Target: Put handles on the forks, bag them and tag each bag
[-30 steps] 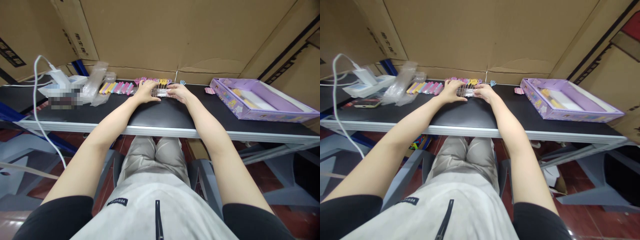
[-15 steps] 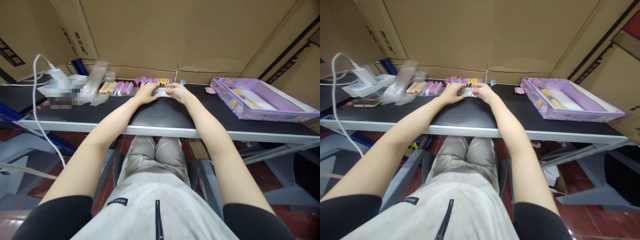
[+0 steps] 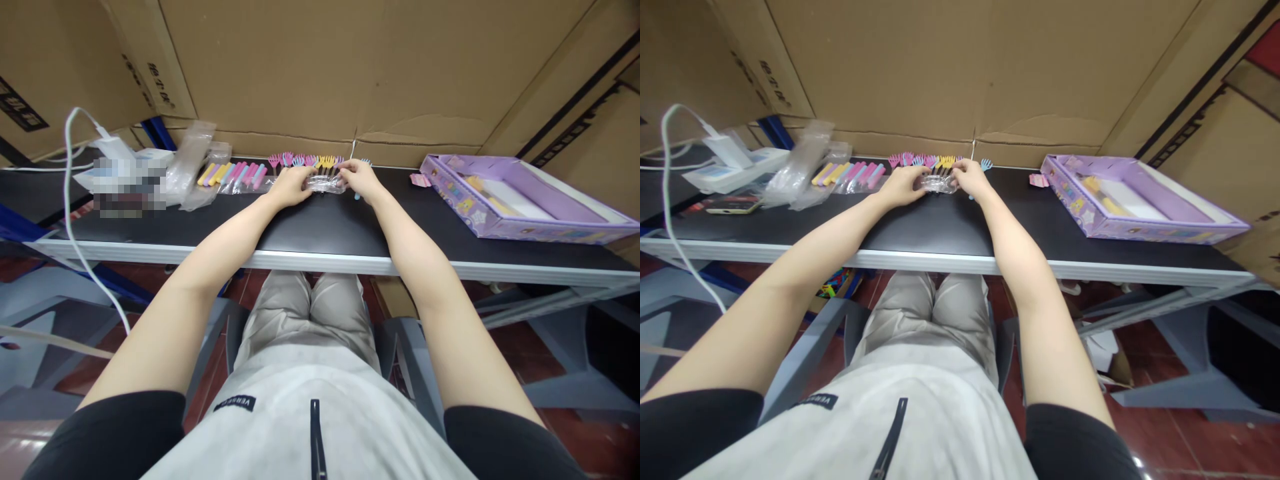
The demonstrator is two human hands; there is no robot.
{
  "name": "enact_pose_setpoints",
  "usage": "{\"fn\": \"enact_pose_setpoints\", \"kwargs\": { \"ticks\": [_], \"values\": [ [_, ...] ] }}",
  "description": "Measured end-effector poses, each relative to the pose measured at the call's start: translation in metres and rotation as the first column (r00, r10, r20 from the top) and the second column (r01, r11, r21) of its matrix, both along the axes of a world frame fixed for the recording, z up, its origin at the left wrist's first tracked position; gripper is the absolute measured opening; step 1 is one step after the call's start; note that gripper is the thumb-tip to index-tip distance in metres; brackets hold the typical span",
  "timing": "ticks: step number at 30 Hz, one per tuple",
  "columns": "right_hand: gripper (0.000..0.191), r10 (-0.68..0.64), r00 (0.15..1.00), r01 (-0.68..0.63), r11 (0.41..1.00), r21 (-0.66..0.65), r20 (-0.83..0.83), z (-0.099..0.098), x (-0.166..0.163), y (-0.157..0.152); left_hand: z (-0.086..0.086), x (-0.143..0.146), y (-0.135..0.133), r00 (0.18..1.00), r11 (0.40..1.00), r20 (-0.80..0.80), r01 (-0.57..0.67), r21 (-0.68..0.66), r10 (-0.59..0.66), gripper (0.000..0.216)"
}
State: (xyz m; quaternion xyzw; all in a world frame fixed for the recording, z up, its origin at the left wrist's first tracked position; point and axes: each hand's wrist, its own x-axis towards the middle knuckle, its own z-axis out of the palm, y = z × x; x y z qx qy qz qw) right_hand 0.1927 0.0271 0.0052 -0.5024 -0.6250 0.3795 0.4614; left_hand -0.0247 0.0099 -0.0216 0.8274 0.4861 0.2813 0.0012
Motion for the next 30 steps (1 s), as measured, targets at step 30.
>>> {"fn": "enact_pose_setpoints", "kwargs": {
  "ticks": [30],
  "values": [
    [0.024,-0.179,0.565,0.299,0.954,0.003,0.806,0.002,0.068,0.030,-0.007,-0.008,0.014,0.997,0.998,-0.069,0.029,0.048,-0.026,0.056]
  ]
}}
